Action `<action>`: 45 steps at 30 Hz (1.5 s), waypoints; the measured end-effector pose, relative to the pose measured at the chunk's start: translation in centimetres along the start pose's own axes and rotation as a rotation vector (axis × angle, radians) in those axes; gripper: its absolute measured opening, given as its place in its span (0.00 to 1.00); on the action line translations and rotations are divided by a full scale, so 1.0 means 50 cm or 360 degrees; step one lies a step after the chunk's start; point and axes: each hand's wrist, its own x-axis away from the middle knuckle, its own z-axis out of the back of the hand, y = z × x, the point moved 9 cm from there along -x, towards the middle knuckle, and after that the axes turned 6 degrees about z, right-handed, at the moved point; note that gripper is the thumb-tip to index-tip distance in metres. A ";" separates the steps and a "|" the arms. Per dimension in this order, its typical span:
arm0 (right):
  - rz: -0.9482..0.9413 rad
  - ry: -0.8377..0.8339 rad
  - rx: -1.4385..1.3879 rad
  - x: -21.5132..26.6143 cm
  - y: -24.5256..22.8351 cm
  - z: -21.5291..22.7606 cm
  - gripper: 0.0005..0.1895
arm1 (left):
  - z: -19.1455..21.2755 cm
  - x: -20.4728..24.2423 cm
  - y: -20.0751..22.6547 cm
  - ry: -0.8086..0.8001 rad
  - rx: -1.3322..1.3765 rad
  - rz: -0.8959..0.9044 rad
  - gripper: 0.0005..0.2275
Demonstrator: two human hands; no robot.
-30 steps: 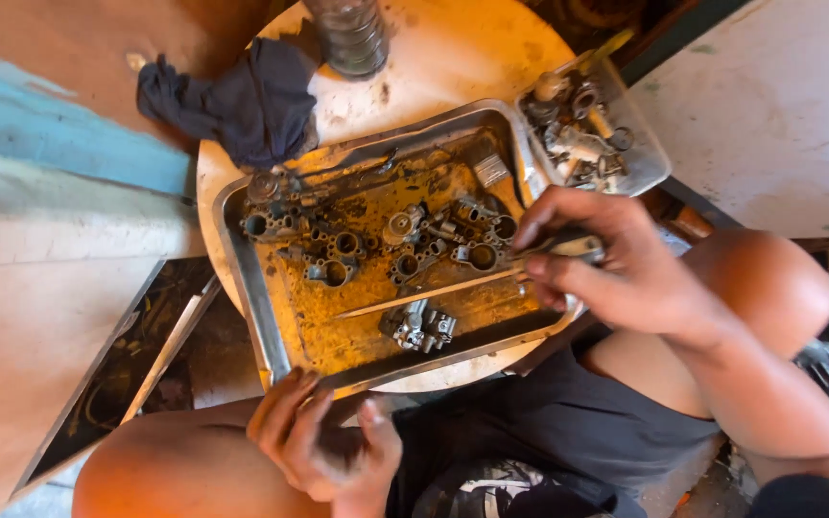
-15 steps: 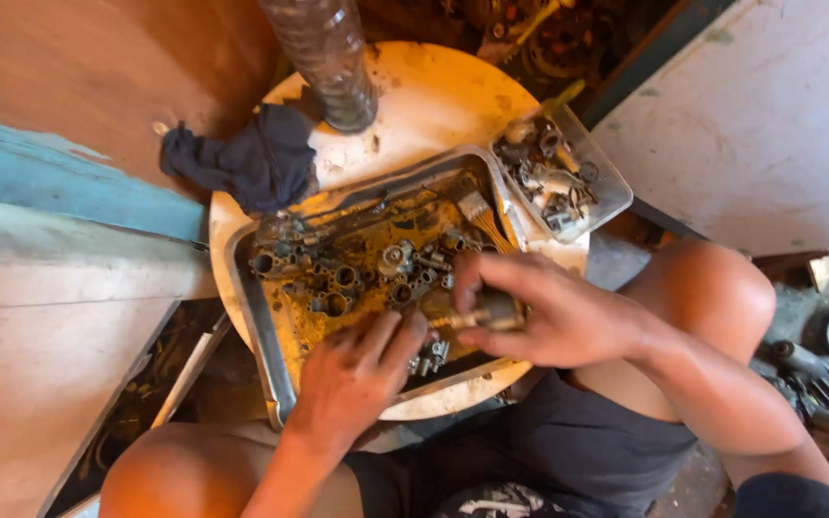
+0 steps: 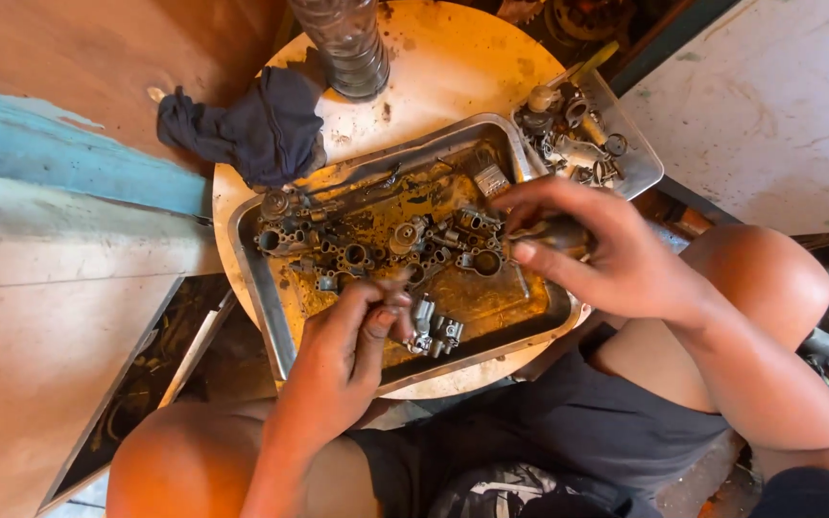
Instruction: The person cleans small mechanical parts in a metal tray using a brush and a cleaning fluid. They scrub the parts with the brush and occasionally use a screwdriver to manipulate or clean specific areas of the components.
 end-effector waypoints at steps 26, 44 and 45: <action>-0.0011 -0.0425 -0.0280 0.007 -0.034 -0.111 0.15 | 0.069 -0.007 -0.048 0.1034 0.2431 -0.0186 0.15; 0.0553 -0.0151 -0.0038 0.008 -0.053 -0.220 0.12 | -0.016 -0.004 -0.122 0.1320 0.2441 0.0293 0.24; 0.0672 -0.0091 -0.0008 0.008 -0.072 -0.215 0.11 | -0.016 -0.005 -0.122 0.1327 0.2418 0.0275 0.24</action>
